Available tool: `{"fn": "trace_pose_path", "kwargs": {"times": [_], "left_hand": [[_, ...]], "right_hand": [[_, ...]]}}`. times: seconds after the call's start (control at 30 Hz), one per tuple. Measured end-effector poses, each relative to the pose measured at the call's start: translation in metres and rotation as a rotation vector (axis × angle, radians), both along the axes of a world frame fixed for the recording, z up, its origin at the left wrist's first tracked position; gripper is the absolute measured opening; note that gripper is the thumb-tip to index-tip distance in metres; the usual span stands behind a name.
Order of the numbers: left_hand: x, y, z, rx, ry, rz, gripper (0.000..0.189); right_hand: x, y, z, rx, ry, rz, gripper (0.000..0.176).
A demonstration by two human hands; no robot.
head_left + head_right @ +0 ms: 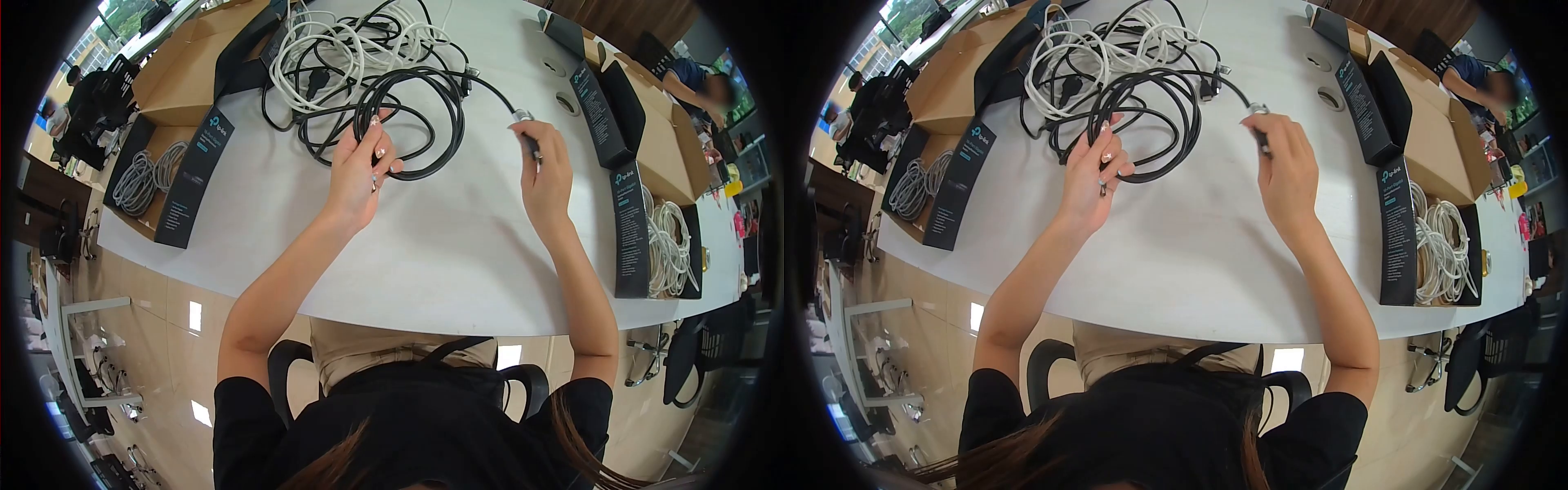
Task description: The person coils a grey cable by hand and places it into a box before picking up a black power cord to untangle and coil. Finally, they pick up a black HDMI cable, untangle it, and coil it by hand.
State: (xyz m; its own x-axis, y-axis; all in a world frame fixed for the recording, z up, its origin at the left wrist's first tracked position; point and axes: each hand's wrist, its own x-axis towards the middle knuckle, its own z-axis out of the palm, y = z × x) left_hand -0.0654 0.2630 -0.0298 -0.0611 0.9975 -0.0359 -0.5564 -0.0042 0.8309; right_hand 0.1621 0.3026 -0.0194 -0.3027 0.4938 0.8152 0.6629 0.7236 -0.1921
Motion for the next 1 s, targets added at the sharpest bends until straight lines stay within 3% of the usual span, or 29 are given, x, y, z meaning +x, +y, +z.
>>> {"fn": "trace_pose_path", "kwargs": {"times": [0.1,0.2,0.4,0.5,0.63,0.73,0.9,0.93,1.0], "left_hand": [[0.002,0.0,0.001,0.023,0.042,0.029,0.023],[0.004,-0.001,0.0,0.074,0.08,-0.001,0.02],[0.021,-0.009,-0.008,0.151,0.067,-0.204,0.022],[0.027,-0.014,-0.009,0.27,0.207,-0.233,0.024],[0.032,-0.031,-0.006,0.17,0.286,-0.245,0.027],[0.039,-0.029,-0.002,0.408,0.447,-0.186,0.024],[0.033,-0.022,-0.01,0.328,0.364,-0.153,0.023],[0.029,-0.022,-0.006,0.283,0.355,-0.136,0.022],[0.023,-0.021,-0.003,0.249,0.338,-0.212,0.023]], "right_hand": [[-0.002,-0.004,0.001,0.156,-0.258,0.212,0.026],[-0.019,-0.024,0.004,0.174,-0.332,0.314,0.025],[-0.032,-0.043,-0.007,-0.431,0.002,0.506,0.024],[-0.034,-0.044,-0.016,-0.609,0.207,0.47,0.017],[-0.035,-0.043,-0.013,-0.79,0.417,0.473,0.013],[-0.032,-0.04,-0.021,-0.747,0.445,0.492,0.012],[-0.024,-0.036,-0.01,-0.653,0.384,0.478,0.014],[-0.018,-0.032,-0.007,-0.623,0.359,0.465,0.017],[-0.014,-0.023,0.001,-0.397,0.394,0.205,0.04]]}}
